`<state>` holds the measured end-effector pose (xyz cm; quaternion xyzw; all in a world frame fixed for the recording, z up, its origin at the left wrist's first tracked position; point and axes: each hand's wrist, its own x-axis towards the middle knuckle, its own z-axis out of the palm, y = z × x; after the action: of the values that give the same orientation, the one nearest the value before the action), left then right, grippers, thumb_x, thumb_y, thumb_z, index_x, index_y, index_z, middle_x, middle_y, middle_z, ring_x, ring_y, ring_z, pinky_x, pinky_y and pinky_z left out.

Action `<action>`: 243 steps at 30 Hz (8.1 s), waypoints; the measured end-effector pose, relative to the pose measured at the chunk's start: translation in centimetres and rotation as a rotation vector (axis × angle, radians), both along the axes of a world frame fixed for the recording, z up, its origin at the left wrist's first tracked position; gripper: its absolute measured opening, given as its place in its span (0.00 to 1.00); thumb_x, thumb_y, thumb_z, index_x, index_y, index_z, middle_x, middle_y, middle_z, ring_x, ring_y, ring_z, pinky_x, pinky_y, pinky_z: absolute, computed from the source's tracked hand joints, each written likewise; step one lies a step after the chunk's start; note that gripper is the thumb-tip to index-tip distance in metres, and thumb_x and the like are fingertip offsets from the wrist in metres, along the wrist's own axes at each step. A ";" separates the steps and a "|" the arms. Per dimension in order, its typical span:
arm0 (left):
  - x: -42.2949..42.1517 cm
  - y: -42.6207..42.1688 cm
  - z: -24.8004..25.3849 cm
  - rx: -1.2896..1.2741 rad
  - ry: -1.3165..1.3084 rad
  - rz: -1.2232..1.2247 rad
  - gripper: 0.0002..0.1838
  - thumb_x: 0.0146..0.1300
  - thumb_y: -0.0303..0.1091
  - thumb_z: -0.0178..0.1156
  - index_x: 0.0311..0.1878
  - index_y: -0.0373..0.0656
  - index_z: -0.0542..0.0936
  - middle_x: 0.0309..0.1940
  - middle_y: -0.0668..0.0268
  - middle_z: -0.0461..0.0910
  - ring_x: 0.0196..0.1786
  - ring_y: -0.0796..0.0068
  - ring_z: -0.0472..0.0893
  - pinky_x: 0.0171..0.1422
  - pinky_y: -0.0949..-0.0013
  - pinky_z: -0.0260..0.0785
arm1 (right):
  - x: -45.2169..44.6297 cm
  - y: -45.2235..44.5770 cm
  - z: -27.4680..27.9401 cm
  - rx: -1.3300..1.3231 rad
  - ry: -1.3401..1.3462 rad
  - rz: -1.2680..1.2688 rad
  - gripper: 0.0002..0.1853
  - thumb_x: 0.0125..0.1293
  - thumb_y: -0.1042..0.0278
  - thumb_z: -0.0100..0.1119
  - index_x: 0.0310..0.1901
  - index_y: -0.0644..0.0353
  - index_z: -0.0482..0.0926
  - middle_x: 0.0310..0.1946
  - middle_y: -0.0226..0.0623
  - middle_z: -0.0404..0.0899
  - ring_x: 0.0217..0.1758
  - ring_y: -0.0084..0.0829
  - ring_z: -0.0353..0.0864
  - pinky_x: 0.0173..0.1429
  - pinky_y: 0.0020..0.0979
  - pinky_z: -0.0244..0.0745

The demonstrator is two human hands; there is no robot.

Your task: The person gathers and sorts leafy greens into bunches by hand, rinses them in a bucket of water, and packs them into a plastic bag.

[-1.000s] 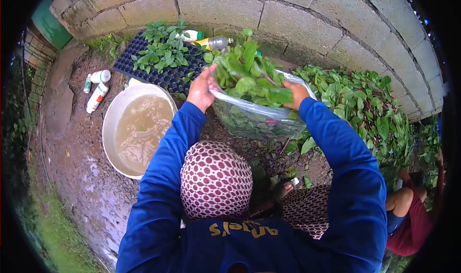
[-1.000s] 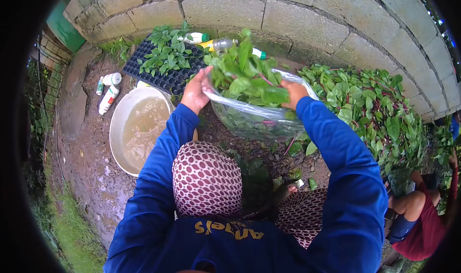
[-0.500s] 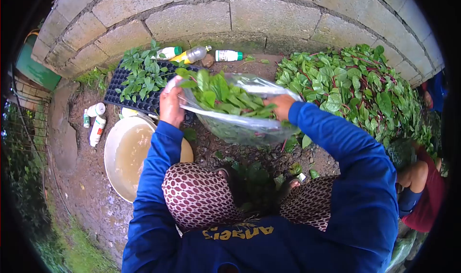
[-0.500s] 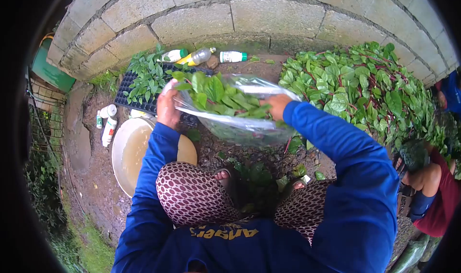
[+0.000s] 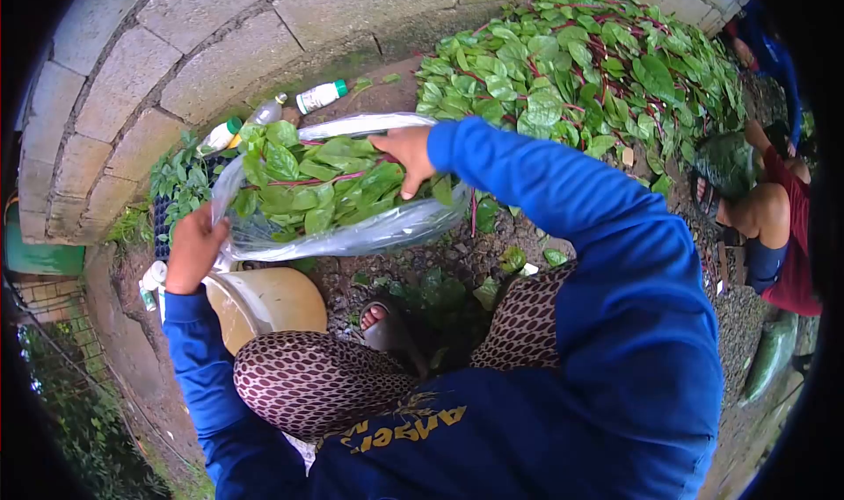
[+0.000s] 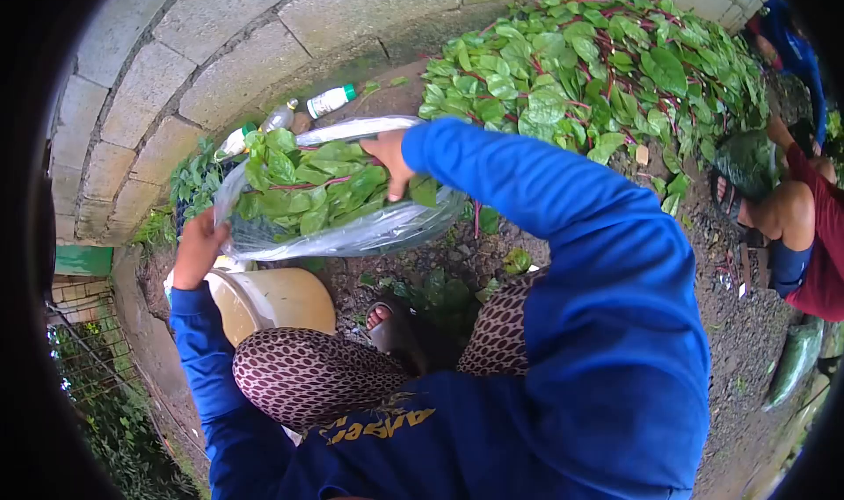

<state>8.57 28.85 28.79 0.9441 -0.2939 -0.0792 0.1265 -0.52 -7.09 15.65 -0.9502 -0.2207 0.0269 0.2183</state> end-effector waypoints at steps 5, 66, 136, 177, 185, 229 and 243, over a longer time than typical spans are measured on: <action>-8.2 -10.0 5.9 0.013 -0.442 -0.106 0.23 0.50 0.28 0.65 0.52 0.40 0.76 0.40 0.57 0.80 0.39 0.65 0.80 0.42 0.67 0.71 | -8.7 -10.4 9.8 0.886 0.423 -0.417 0.21 0.58 0.60 0.59 0.50 0.64 0.73 0.34 0.40 0.80 0.30 0.27 0.82 0.31 0.25 0.78; -18.1 -34.3 -27.2 -1.249 1.580 0.795 0.21 0.63 0.47 0.56 0.51 0.41 0.69 0.50 0.61 0.74 0.50 0.68 0.77 0.49 0.64 0.70 | -7.4 -15.7 -11.3 -0.349 -0.143 -0.876 0.07 0.57 0.60 0.57 0.36 0.49 0.81 0.29 0.38 0.78 0.26 0.37 0.80 0.32 0.38 0.74; -17.6 -34.3 -27.0 -1.273 1.695 0.677 0.21 0.56 0.42 0.65 0.47 0.39 0.72 0.44 0.59 0.77 0.41 0.68 0.79 0.44 0.69 0.71 | -14.3 -17.9 -8.0 -0.107 -0.016 -1.152 0.09 0.50 0.59 0.64 0.28 0.54 0.80 0.23 0.41 0.79 0.28 0.43 0.79 0.35 0.40 0.74; -18.8 -36.5 -26.2 -1.217 2.162 0.440 0.08 0.60 0.32 0.60 0.39 0.39 0.78 0.32 0.65 0.80 0.34 0.75 0.79 0.39 0.71 0.72 | -23.3 -9.2 -7.2 0.285 -0.282 -0.885 0.10 0.47 0.82 0.61 0.33 0.62 0.78 0.31 0.37 0.76 0.36 0.35 0.76 0.41 0.32 0.71; -17.3 -35.3 -28.2 -1.239 1.874 0.437 0.08 0.58 0.33 0.62 0.35 0.37 0.79 0.29 0.65 0.79 0.31 0.73 0.78 0.37 0.68 0.74 | -37.6 -10.7 -12.4 1.592 0.222 -1.818 0.17 0.65 0.61 0.53 0.52 0.58 0.70 0.38 0.33 0.75 0.36 0.27 0.75 0.36 0.32 0.72; -16.3 -34.8 -26.9 -1.413 1.991 0.488 0.11 0.56 0.32 0.60 0.41 0.40 0.74 0.38 0.61 0.77 0.41 0.66 0.78 0.55 0.55 0.71 | -21.0 -15.4 -11.8 -0.121 -0.234 -0.938 0.24 0.48 0.71 0.66 0.50 0.54 0.76 0.34 0.34 0.79 0.44 0.35 0.77 0.61 0.41 0.62; -17.1 -34.6 -27.8 -1.306 1.820 0.435 0.11 0.61 0.37 0.58 0.43 0.42 0.76 0.38 0.63 0.80 0.37 0.73 0.78 0.41 0.69 0.71 | -18.1 -17.8 -7.9 0.137 -0.360 -1.263 0.12 0.59 0.74 0.52 0.46 0.55 0.70 0.29 0.48 0.79 0.26 0.47 0.79 0.30 0.43 0.74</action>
<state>-8.56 -5.73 0.97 0.3213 0.0916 -0.5426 0.7707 -18.58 -24.91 7.75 -0.8705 0.3450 -0.2799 0.2118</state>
